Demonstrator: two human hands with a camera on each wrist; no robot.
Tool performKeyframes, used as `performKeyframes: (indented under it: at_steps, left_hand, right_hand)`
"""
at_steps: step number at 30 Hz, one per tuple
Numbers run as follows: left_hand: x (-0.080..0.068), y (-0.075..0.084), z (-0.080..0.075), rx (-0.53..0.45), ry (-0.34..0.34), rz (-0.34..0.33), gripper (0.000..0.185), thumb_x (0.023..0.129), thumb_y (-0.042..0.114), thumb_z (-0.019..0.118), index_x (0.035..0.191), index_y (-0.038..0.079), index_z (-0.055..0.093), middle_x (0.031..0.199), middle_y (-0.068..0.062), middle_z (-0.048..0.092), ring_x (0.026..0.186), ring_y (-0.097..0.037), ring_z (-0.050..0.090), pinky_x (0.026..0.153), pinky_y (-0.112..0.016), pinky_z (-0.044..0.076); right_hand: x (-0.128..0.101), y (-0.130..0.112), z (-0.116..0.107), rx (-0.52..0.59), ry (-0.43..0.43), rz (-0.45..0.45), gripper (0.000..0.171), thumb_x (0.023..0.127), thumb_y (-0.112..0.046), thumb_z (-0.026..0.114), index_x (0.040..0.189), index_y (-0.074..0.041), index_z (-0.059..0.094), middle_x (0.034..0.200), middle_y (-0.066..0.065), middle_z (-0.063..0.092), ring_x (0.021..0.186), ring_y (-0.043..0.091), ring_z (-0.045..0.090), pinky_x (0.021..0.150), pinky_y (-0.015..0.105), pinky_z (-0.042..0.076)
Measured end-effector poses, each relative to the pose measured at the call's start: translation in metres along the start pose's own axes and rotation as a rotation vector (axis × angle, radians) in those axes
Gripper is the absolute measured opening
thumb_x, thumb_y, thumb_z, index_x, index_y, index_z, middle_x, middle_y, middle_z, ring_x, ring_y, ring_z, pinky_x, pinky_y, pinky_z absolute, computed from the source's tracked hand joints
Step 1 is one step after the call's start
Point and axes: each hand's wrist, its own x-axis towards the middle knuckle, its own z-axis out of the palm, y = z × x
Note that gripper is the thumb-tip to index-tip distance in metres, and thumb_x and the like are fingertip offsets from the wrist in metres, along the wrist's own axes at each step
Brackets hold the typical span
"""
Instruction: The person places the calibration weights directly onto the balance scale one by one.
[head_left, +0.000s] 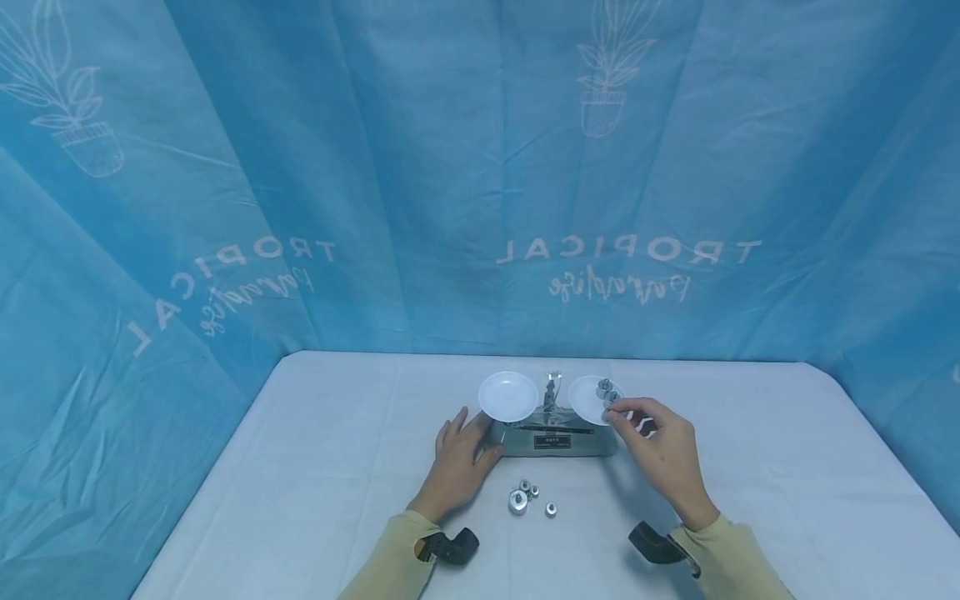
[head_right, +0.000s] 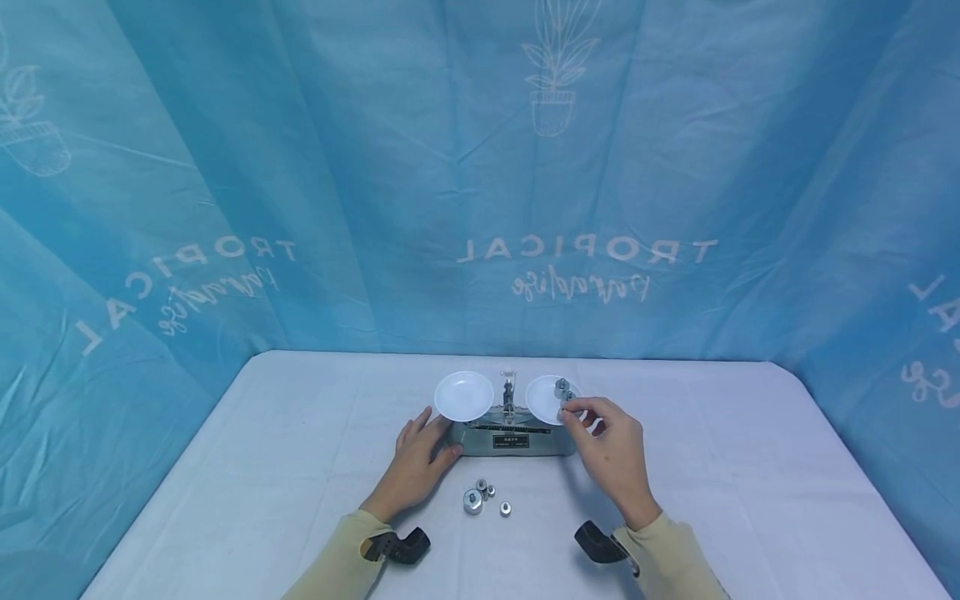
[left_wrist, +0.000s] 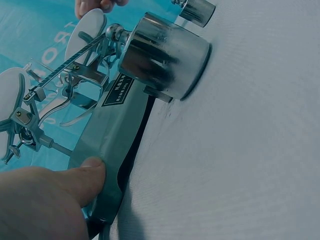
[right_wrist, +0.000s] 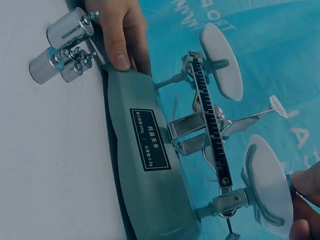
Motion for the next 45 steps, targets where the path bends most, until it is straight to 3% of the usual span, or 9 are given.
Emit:
performKeyframes:
  at_steps: [10,26,45]
  left_hand:
    - [0.001,-0.003,0.001,0.005,0.007,0.014,0.058,0.102,0.031,0.055,0.153,0.007,0.041,0.156,-0.012,0.043,0.15,-0.043,0.02,0.12,-0.066,0.008]
    - [0.002,-0.004,0.002,0.004,0.008,0.012,0.057,0.102,0.031,0.054,0.153,0.007,0.041,0.156,-0.011,0.043,0.15,-0.043,0.02,0.12,-0.066,0.008]
    - [0.002,-0.002,0.001,0.007,0.0,0.0,0.058,0.102,0.031,0.054,0.153,0.007,0.041,0.156,-0.011,0.043,0.15,-0.043,0.02,0.12,-0.065,0.008]
  right_hand:
    - [0.001,0.001,0.002,0.005,0.036,-0.061,0.008,0.086,-0.005,0.079,0.094,-0.007,0.075,0.084,0.002,0.071,0.073,0.01,0.054,0.061,0.016,0.044]
    - [0.0,-0.001,-0.001,-0.048,0.05,-0.01,0.008,0.089,-0.007,0.076,0.097,-0.005,0.075,0.091,0.006,0.074,0.075,0.015,0.057,0.063,0.02,0.045]
    - [-0.008,-0.019,-0.003,0.023,0.031,-0.029,0.011,0.088,-0.006,0.077,0.099,-0.005,0.074,0.094,0.004,0.074,0.079,0.008,0.057,0.065,0.015,0.048]
